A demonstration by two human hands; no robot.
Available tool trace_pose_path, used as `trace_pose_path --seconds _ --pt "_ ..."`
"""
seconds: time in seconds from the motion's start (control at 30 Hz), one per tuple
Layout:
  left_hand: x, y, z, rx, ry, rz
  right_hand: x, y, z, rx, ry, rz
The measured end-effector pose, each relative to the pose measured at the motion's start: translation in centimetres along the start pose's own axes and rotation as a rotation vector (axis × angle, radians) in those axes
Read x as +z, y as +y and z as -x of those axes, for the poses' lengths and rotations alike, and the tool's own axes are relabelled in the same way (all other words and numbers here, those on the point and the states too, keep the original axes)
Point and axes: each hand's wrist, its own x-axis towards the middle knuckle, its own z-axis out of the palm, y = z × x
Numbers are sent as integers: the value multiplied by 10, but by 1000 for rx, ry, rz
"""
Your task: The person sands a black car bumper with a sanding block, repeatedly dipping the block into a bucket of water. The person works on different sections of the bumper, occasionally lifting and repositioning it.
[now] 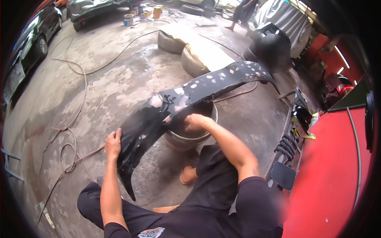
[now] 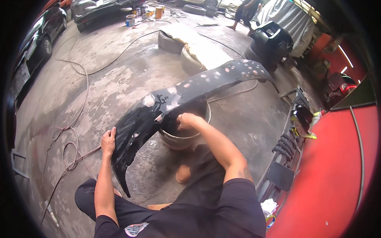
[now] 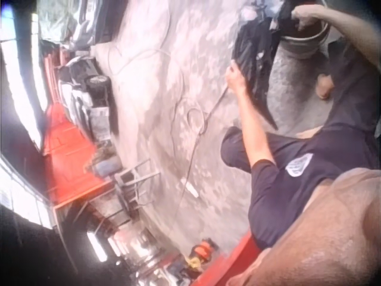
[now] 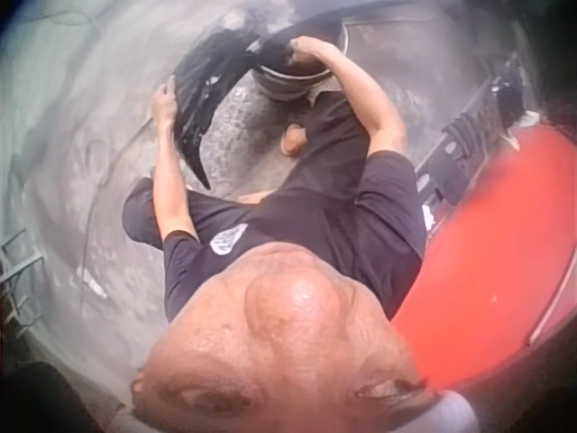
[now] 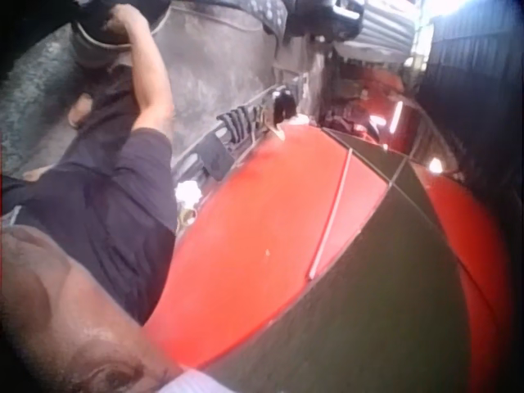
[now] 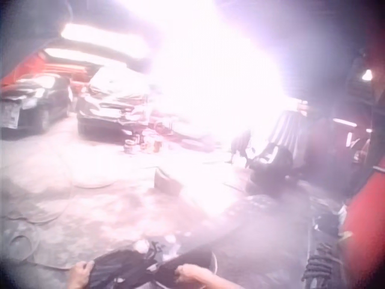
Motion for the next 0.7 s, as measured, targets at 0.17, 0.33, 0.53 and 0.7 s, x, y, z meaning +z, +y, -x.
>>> trace_pose_path --seconds 0.17,0.33,0.53,0.7 --pt "6 15 2 -52 -45 4 -77 12 77 -257 65 -418" --pt "4 6 3 -4 -49 -6 -93 -22 71 -405 555 -585" --pt "-2 -7 -7 76 -134 -17 -36 -51 16 -436 790 -75" --pt "-4 -15 -3 86 -183 -22 -5 -62 -3 -489 714 69"
